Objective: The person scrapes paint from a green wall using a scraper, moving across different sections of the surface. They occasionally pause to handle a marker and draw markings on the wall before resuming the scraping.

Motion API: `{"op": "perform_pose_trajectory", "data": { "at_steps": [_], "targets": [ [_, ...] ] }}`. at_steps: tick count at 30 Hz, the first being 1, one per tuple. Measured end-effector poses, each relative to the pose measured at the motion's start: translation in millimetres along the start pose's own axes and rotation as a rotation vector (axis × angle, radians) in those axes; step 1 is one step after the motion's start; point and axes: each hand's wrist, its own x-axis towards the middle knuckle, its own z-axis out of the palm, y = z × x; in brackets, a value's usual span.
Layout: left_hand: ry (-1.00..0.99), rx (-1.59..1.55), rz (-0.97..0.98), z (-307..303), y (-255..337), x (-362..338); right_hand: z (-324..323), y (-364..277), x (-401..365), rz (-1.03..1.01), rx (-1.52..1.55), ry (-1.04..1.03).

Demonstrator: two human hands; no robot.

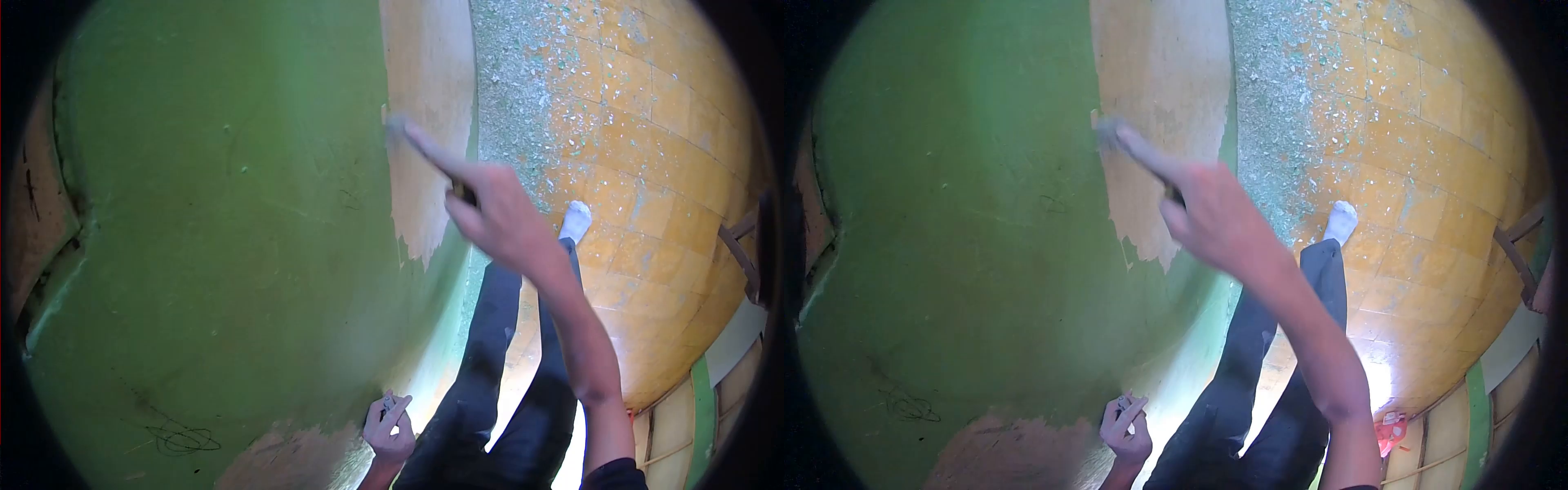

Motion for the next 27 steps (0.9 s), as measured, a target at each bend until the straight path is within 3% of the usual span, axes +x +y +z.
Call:
{"op": "perform_pose_trajectory", "data": {
  "at_steps": [2, 5, 11, 14, 17, 18, 23, 25, 26, 27],
  "targets": [
    [0.006, 0.010, -0.021, -0.1, 0.9, -1.7, -9.6, -5.2, 8.4, 0.060, -0.012, -0.054],
    [0.031, 0.045, -0.004, -1.4, 7.4, 2.0, 11.5, -2.0, -21.0, -0.007, 0.069, -0.009],
    [0.016, 0.036, -0.002, -1.1, 6.1, 2.8, -5.1, -0.8, 16.9, 0.006, 0.046, 0.044],
    [0.029, 0.023, -0.012, -1.8, 8.2, 3.2, 18.4, 9.1, -15.7, -0.046, 0.064, 0.048],
    [-0.014, 0.048, 0.006, -2.9, 1.8, 2.2, -7.5, -1.5, 17.5, -0.100, -0.070, 0.072],
    [-0.011, 0.057, 0.002, -7.3, 3.0, 0.9, -20.8, -6.1, 28.5, -0.034, -0.035, 0.012],
    [-0.004, 0.059, -0.004, -5.7, 11.9, 7.6, 2.4, -9.5, 7.7, -0.085, 0.060, 0.045],
    [0.006, 0.052, -0.009, -2.4, 4.2, 7.0, -16.5, -20.6, 19.3, 0.054, -0.036, -0.046],
    [-0.005, 0.047, -0.015, -2.2, 3.9, 4.2, -14.8, -8.4, 30.5, -0.067, -0.077, 0.065],
    [0.000, 0.052, -0.013, -2.9, 6.2, 4.5, -10.3, -9.3, 27.4, -0.058, -0.040, 0.076]
  ]
}}
